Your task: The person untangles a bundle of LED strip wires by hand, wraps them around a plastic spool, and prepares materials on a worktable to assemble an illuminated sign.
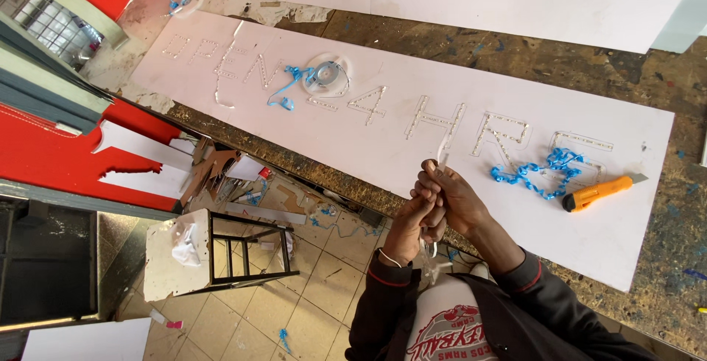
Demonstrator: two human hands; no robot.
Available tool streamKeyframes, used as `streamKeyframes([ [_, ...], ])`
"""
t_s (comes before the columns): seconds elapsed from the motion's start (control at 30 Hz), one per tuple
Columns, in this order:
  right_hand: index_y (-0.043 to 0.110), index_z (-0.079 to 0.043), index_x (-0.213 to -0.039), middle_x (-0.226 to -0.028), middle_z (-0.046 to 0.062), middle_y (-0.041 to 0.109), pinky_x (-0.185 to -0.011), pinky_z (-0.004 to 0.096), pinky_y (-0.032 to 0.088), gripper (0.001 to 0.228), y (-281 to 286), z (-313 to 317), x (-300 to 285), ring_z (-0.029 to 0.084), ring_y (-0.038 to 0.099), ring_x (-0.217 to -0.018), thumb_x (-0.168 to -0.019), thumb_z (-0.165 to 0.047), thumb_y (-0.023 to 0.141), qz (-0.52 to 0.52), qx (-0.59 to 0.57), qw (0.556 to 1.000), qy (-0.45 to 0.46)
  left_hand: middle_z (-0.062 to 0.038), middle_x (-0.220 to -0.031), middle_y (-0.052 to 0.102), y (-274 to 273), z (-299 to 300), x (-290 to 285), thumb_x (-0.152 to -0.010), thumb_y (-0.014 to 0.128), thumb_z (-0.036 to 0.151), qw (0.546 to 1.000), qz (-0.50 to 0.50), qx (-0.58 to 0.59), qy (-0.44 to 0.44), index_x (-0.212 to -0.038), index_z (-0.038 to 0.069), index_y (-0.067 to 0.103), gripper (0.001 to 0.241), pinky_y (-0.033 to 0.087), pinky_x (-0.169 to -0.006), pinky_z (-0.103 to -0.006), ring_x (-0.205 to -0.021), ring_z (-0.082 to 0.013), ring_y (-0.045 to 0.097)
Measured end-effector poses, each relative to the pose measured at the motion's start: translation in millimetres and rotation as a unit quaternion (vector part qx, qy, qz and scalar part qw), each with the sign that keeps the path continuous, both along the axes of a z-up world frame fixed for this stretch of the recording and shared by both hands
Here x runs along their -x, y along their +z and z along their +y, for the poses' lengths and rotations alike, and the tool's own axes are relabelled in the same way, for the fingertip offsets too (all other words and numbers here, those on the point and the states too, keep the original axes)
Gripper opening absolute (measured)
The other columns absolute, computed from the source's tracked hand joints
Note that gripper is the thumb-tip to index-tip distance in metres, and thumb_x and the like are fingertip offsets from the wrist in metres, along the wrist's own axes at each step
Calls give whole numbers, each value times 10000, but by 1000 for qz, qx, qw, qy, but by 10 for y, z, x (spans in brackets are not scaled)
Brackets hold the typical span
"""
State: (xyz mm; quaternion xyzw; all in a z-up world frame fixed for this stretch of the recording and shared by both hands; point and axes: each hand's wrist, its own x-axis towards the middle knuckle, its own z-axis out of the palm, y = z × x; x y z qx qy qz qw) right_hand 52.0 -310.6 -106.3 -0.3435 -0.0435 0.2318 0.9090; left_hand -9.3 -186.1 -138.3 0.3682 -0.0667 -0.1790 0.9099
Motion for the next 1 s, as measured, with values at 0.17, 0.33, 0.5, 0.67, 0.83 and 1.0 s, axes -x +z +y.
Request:
streamKeyframes([
  [0.17,551,-107,-1123,-620,-110,339,-745,363,631,301,151,-23,4,119,566,-543,-1246,-381,534,6,22,1000,-14,55,-673,286,-11,-50,49,-1289,477,272,999,-26,-35,-4,-1066,118,576,289,394,-490,-211,-446,-104,483],
  [0.33,553,-91,-1116,-639,-62,416,-390,170,544,308,295,43,-23,149,710,-503,-1248,-368,539,23,32,999,-18,62,-701,222,283,-6,124,-1280,470,360,998,-33,-45,6,-939,141,563,416,325,-497,-199,-474,-69,358],
  [0.5,563,-144,-1103,-643,-133,309,-497,196,521,321,138,183,0,17,401,-386,-1243,-432,549,57,34,998,10,80,-686,348,171,166,205,-1236,637,271,989,-32,-138,-31,-998,143,582,275,311,-567,-209,-561,-34,337],
  [0.67,522,-186,-1073,-680,-124,272,-492,238,477,423,164,394,54,9,316,-373,-1206,-585,569,61,88,994,31,62,-730,453,719,499,415,-1059,848,203,985,-17,-170,-31,-1239,75,608,326,403,-722,-241,-686,-57,442],
  [0.83,542,-197,-1038,-689,-108,333,-419,221,406,448,80,696,115,-1,265,-341,-1194,-615,578,102,103,988,59,48,-829,491,-76,757,533,-1187,704,251,990,13,-134,-37,-1506,29,563,414,415,-706,-255,-716,-46,441],
  [1.0,623,-214,-1157,-772,-61,507,-630,297,591,264,-304,861,-127,82,523,-508,-1255,-453,571,72,127,988,-49,41,-871,425,-168,1195,682,-1262,595,344,991,85,-93,52,-1361,10,647,353,377,-662,-236,-744,-50,410],
])
